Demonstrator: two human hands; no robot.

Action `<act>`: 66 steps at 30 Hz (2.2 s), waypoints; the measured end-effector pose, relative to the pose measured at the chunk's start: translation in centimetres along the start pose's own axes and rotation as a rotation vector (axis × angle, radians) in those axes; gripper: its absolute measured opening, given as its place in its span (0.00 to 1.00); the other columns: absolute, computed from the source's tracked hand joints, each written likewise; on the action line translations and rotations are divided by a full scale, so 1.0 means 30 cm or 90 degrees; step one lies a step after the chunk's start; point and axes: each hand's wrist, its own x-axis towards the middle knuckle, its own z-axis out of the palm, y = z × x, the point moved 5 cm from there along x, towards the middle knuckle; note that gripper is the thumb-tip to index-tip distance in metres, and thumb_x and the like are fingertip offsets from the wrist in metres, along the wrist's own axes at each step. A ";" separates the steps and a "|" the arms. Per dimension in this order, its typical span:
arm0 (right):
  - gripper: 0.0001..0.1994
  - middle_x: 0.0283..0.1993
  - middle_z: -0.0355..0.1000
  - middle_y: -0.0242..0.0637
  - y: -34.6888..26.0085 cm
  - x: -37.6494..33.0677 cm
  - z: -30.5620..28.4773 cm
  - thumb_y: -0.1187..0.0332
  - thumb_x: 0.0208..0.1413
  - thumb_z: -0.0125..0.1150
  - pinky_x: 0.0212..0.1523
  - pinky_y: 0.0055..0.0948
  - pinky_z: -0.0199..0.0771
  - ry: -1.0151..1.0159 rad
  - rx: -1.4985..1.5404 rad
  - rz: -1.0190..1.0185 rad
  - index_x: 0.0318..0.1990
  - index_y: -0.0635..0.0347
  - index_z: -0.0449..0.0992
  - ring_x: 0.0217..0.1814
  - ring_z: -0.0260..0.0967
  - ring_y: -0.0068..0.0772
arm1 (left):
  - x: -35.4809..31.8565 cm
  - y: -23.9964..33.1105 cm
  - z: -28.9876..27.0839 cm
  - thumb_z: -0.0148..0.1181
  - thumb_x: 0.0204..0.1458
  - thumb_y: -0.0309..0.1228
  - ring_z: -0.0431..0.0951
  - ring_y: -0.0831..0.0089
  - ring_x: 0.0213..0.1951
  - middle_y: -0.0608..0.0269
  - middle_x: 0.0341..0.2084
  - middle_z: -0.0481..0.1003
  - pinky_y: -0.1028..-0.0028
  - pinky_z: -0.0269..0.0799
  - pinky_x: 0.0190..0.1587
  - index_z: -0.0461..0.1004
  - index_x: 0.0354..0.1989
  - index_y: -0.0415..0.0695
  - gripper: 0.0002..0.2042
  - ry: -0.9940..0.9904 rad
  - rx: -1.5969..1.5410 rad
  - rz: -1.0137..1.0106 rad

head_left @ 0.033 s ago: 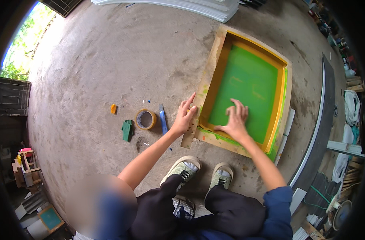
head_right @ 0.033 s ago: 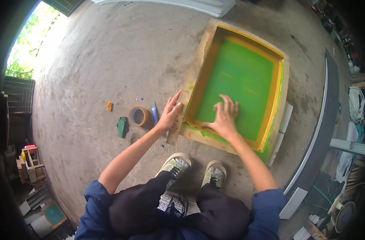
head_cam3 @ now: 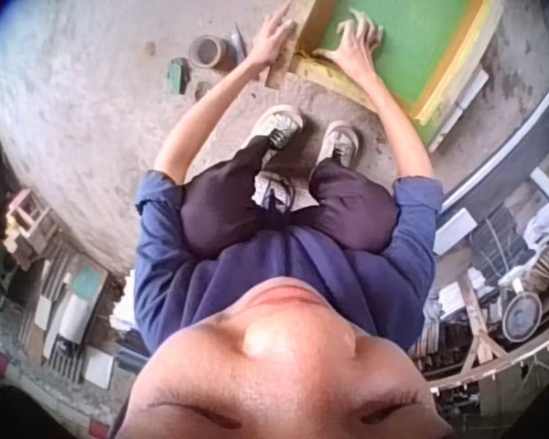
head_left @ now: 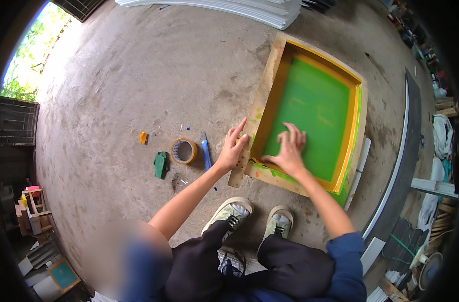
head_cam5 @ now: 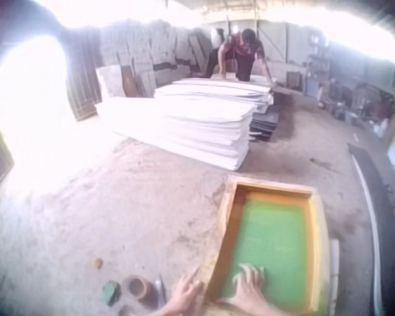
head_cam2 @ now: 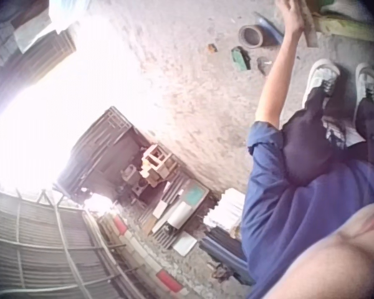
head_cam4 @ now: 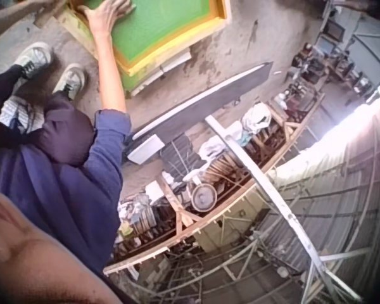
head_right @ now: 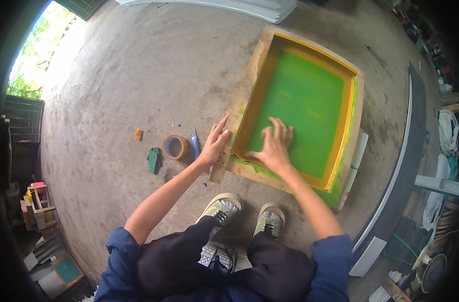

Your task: The person applies yellow tape around the edges of a wooden frame with a green interior. They use a utility knife to cut the tape and smooth it down along the frame's perimeter.

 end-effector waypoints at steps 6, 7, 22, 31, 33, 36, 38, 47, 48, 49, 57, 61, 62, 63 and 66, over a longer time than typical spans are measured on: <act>0.31 0.60 0.48 0.44 -0.073 0.097 0.038 0.66 0.24 0.74 0.63 0.64 0.34 0.062 0.043 0.025 0.38 0.57 0.60 0.67 0.41 0.49 | 0.000 0.007 -0.007 0.45 0.58 0.38 0.61 0.71 0.45 0.60 0.46 0.61 0.74 0.55 0.54 0.52 0.65 0.54 0.25 0.029 -0.018 0.027; 0.31 0.61 0.46 0.44 -0.077 0.093 0.046 0.66 0.26 0.73 0.63 0.62 0.35 0.035 0.026 0.032 0.41 0.57 0.61 0.67 0.39 0.49 | 0.001 0.006 -0.009 0.45 0.58 0.37 0.61 0.71 0.41 0.59 0.45 0.61 0.74 0.56 0.52 0.53 0.65 0.55 0.25 0.035 -0.025 0.036; 0.12 0.37 0.68 0.50 -0.193 -0.084 0.015 0.70 0.58 0.45 0.48 0.40 0.63 -0.043 0.243 -0.018 0.33 0.70 0.73 0.43 0.64 0.48 | 0.019 0.013 -0.002 0.45 0.59 0.36 0.61 0.71 0.49 0.59 0.51 0.60 0.72 0.56 0.53 0.54 0.64 0.56 0.24 0.031 -0.071 0.037; 0.11 0.38 0.67 0.52 -0.218 -0.061 0.054 0.72 0.56 0.45 0.48 0.41 0.63 -0.054 0.247 -0.038 0.33 0.73 0.72 0.43 0.62 0.50 | 0.028 -0.036 0.000 0.45 0.58 0.35 0.61 0.72 0.50 0.60 0.51 0.60 0.72 0.55 0.55 0.54 0.64 0.54 0.24 0.019 -0.173 -0.007; 0.10 0.38 0.67 0.51 -0.212 -0.048 0.059 0.73 0.55 0.47 0.47 0.41 0.63 -0.068 0.251 -0.046 0.35 0.74 0.72 0.42 0.62 0.50 | 0.038 -0.049 -0.006 0.46 0.58 0.35 0.61 0.72 0.51 0.60 0.52 0.59 0.72 0.55 0.56 0.54 0.64 0.53 0.24 0.023 -0.183 0.002; 0.09 0.37 0.67 0.54 -0.210 -0.040 0.055 0.74 0.52 0.48 0.49 0.41 0.63 -0.073 0.250 -0.052 0.32 0.74 0.72 0.43 0.63 0.50 | 0.045 -0.056 0.000 0.46 0.58 0.36 0.60 0.71 0.52 0.59 0.53 0.58 0.72 0.54 0.57 0.54 0.64 0.53 0.24 0.017 -0.208 -0.003; 0.09 0.37 0.67 0.53 -0.214 -0.026 0.058 0.74 0.50 0.49 0.49 0.40 0.63 -0.092 0.195 -0.077 0.32 0.72 0.73 0.44 0.63 0.50 | 0.046 -0.062 0.003 0.46 0.58 0.36 0.60 0.71 0.53 0.59 0.54 0.57 0.72 0.54 0.57 0.54 0.64 0.53 0.24 0.004 -0.249 -0.027; 0.18 0.44 0.64 0.45 -0.134 0.062 0.023 0.77 0.36 0.63 0.49 0.42 0.65 -0.070 0.094 -0.009 0.39 0.64 0.67 0.52 0.60 0.46 | 0.036 -0.034 0.000 0.45 0.58 0.34 0.58 0.72 0.55 0.59 0.56 0.56 0.72 0.53 0.58 0.52 0.65 0.51 0.25 -0.014 -0.237 -0.010; 0.18 0.44 0.64 0.45 -0.149 0.075 0.031 0.77 0.36 0.63 0.49 0.42 0.65 -0.072 0.078 -0.001 0.39 0.65 0.67 0.51 0.60 0.47 | 0.034 -0.037 -0.008 0.45 0.58 0.35 0.58 0.72 0.55 0.59 0.56 0.56 0.72 0.53 0.58 0.53 0.65 0.51 0.25 -0.005 -0.204 0.004; 0.18 0.43 0.64 0.45 -0.160 0.093 0.036 0.77 0.36 0.63 0.49 0.41 0.65 -0.075 0.062 0.007 0.38 0.65 0.66 0.51 0.60 0.47 | 0.031 -0.040 -0.017 0.45 0.58 0.35 0.58 0.72 0.55 0.59 0.56 0.56 0.72 0.53 0.58 0.53 0.65 0.51 0.25 0.003 -0.172 0.018; 0.08 0.32 0.71 0.48 0.012 0.160 0.006 0.72 0.48 0.57 0.36 0.38 0.71 -0.003 0.262 0.198 0.36 0.64 0.69 0.38 0.70 0.47 | 0.032 -0.029 0.012 0.45 0.58 0.36 0.58 0.71 0.55 0.58 0.54 0.57 0.72 0.53 0.58 0.53 0.64 0.53 0.24 -0.005 -0.202 0.001; 0.14 0.32 0.71 0.46 0.032 -0.028 -0.097 0.63 0.58 0.50 0.37 0.39 0.69 -0.117 0.145 0.192 0.30 0.66 0.73 0.34 0.69 0.44 | 0.025 -0.040 -0.023 0.45 0.58 0.37 0.59 0.72 0.53 0.58 0.53 0.57 0.74 0.54 0.56 0.54 0.64 0.53 0.24 0.022 -0.168 -0.002; 0.16 0.32 0.70 0.47 0.011 -0.089 -0.115 0.61 0.59 0.48 0.38 0.39 0.69 -0.175 0.041 0.226 0.30 0.66 0.74 0.33 0.69 0.44 | 0.025 -0.043 -0.031 0.45 0.58 0.37 0.59 0.72 0.53 0.59 0.53 0.57 0.74 0.54 0.56 0.54 0.64 0.53 0.24 0.034 -0.153 0.000; 0.17 0.32 0.70 0.47 -0.004 -0.146 -0.117 0.60 0.60 0.47 0.38 0.39 0.70 -0.138 0.023 0.212 0.31 0.67 0.75 0.35 0.69 0.43 | 0.027 -0.036 -0.017 0.45 0.58 0.37 0.59 0.72 0.53 0.59 0.53 0.58 0.74 0.54 0.56 0.54 0.64 0.53 0.24 0.025 -0.168 0.001; 0.16 0.33 0.68 0.44 -0.135 -0.217 -0.069 0.63 0.58 0.49 0.37 0.35 0.72 0.042 -0.036 0.079 0.30 0.68 0.75 0.39 0.68 0.40 | 0.029 -0.033 0.000 0.46 0.58 0.36 0.59 0.72 0.52 0.59 0.52 0.58 0.75 0.55 0.55 0.55 0.64 0.53 0.24 0.005 -0.192 0.004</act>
